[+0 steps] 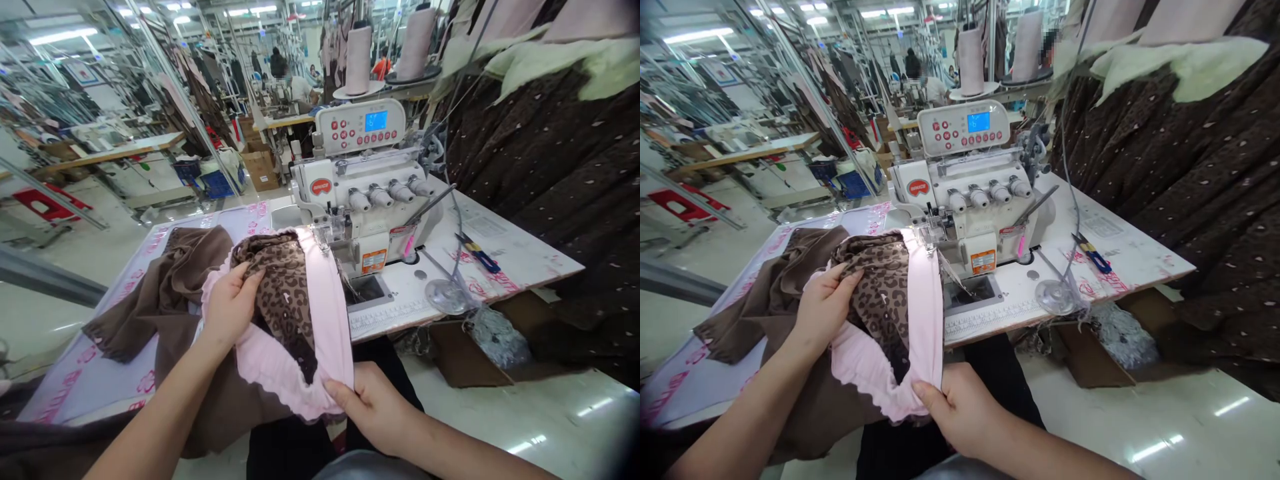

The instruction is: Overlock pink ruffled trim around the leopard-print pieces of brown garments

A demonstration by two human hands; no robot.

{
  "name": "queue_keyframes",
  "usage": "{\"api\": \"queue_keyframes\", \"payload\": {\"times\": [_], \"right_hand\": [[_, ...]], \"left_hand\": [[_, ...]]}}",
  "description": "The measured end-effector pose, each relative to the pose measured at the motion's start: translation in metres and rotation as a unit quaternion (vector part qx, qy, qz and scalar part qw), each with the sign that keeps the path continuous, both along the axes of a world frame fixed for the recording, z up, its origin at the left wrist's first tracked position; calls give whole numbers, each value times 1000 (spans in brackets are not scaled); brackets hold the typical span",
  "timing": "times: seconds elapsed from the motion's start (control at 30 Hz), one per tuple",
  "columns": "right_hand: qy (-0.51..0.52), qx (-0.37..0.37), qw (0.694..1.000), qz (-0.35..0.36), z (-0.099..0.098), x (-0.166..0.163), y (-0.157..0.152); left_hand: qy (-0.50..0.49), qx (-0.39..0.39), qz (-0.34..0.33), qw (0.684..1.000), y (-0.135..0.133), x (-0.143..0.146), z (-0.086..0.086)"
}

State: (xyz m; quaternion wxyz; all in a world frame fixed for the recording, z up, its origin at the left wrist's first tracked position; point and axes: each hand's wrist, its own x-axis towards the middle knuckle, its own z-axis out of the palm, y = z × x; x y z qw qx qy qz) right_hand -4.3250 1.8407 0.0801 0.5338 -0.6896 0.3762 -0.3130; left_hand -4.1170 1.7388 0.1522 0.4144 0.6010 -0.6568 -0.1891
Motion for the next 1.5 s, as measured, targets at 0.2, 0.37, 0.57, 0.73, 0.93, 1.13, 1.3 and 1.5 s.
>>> {"api": "queue_keyframes", "payload": {"times": [0.2, 0.37, 0.57, 0.73, 0.93, 1.13, 1.3, 1.5], "right_hand": [[-9, 35, 999, -17, 6, 0, -31], [9, 29, 999, -43, 14, 0, -72], [-18, 28, 999, -38, 25, 2, -101], [-25, 38, 998, -35, 30, 0, -109], [-69, 41, 989, -128, 31, -3, -69], [-132, 231, 964, 23, 15, -4, 8], [-159, 162, 974, 3, 5, 1, 12], [-127, 92, 988, -11, 9, 6, 9]], "left_hand": [[-50, -62, 15, 997, -31, 4, 4], [-99, -94, 42, 990, -72, 9, 13], [-253, -193, -23, 948, -23, -17, 4], [-226, 51, -237, 943, 34, -37, -2], [-138, 321, -382, 856, 89, -39, 8], [-32, 438, -422, 793, 142, -39, -22], [156, 321, -160, 920, 97, -29, -53], [-65, 93, 42, 993, 43, -17, -60]]}}
